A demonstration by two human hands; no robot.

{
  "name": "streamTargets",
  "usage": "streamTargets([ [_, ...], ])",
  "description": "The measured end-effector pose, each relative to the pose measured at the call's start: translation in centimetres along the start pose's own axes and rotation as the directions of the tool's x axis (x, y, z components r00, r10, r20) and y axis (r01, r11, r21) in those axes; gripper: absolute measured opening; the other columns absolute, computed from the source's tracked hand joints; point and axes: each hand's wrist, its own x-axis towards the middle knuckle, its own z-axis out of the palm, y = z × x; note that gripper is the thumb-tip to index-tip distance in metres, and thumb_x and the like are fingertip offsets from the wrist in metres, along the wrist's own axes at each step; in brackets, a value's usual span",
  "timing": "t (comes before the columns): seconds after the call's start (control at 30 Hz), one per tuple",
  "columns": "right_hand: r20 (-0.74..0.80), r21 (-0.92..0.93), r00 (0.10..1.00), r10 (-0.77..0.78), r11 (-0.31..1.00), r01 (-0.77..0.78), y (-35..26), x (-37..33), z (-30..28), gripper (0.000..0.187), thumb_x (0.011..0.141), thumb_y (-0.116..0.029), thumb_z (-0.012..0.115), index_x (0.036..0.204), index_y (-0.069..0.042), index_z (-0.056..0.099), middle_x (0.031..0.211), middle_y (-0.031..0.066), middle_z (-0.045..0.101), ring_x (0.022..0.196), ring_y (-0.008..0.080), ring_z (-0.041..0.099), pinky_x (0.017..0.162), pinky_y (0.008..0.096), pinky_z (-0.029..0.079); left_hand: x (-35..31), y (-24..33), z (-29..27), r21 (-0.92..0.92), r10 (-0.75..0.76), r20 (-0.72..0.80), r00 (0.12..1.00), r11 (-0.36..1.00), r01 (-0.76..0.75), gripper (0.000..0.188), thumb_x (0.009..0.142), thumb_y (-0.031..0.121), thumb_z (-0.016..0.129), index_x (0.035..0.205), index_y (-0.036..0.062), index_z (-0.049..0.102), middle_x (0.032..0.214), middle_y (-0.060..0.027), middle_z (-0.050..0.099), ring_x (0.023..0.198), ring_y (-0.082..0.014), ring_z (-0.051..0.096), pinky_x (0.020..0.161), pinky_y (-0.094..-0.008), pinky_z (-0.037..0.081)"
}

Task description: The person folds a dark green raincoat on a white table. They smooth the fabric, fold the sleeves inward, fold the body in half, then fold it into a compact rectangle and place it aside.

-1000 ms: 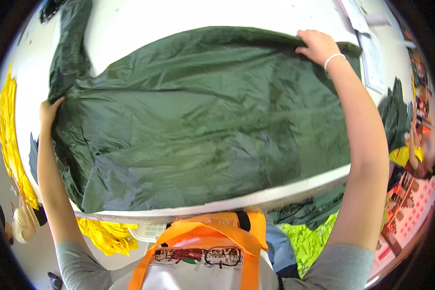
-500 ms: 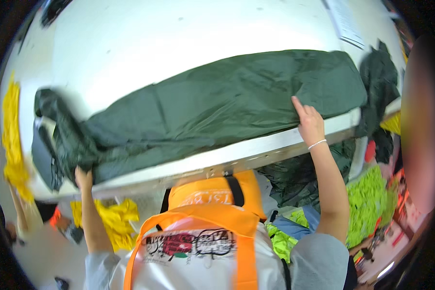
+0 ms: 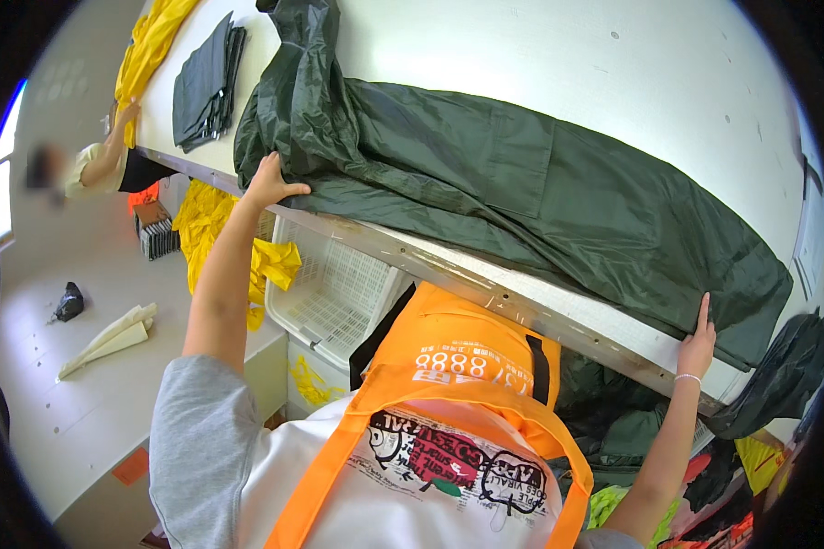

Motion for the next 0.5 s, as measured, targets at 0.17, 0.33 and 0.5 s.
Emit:
streamTargets([
  [0.17, -0.054, -0.005, 0.992, -0.113, 0.994, 0.113, -2.1, 0.3, -3.1, 0.092, 0.070, 0.014, 0.049, 0.147, -0.027, 0.022, 0.111, 0.0178, 0.051, 0.104, 0.0364, 0.050, 0.086, 0.0444, 0.044, 0.6, 0.5, 1.0, 0.048, -0.172, -0.081, 0.982, 0.983, 0.177, 0.076, 0.053, 0.051, 0.083, 0.102, 0.0005, 0.055, 0.098, -0.0168, 0.059, 0.098, -0.0361, 0.054, 0.088, -0.0426, 0.044],
  [0.33, -0.460, 0.289, 0.730, -0.505, 0.692, 0.661, -17.5, -1.3, -12.1, 0.054, 0.074, 0.007, 0.049, 0.126, -0.005, 0.053, 0.119, 0.0160, 0.053, 0.110, 0.0326, 0.050, 0.097, 0.0413, 0.039, 0.9, 1.6, -1.5, 0.252, -0.026, -0.217, 0.976, 0.964, 0.081, 0.034, 0.061, 0.021, 0.076, 0.088, 0.0072, 0.061, 0.083, -0.0110, 0.063, 0.092, -0.0305, 0.058, 0.076, -0.0436, 0.044],
  [0.5, -0.366, 0.180, 0.503, -0.783, 0.470, 0.864, -31.6, -2.7, -11.6, 0.042, 0.077, -0.015, 0.065, 0.118, -0.007, 0.058, 0.119, 0.0140, 0.054, 0.112, 0.0322, 0.050, 0.096, 0.0423, 0.040, 1.6, -1.6, 1.6, -0.080, -0.009, -0.173, 0.985, 0.997, -0.005, 0.045, 0.059, 0.028, 0.075, 0.089, -0.0008, 0.059, 0.091, -0.0233, 0.058, 0.093, -0.0380, 0.055, 0.078, -0.0441, 0.045],
])
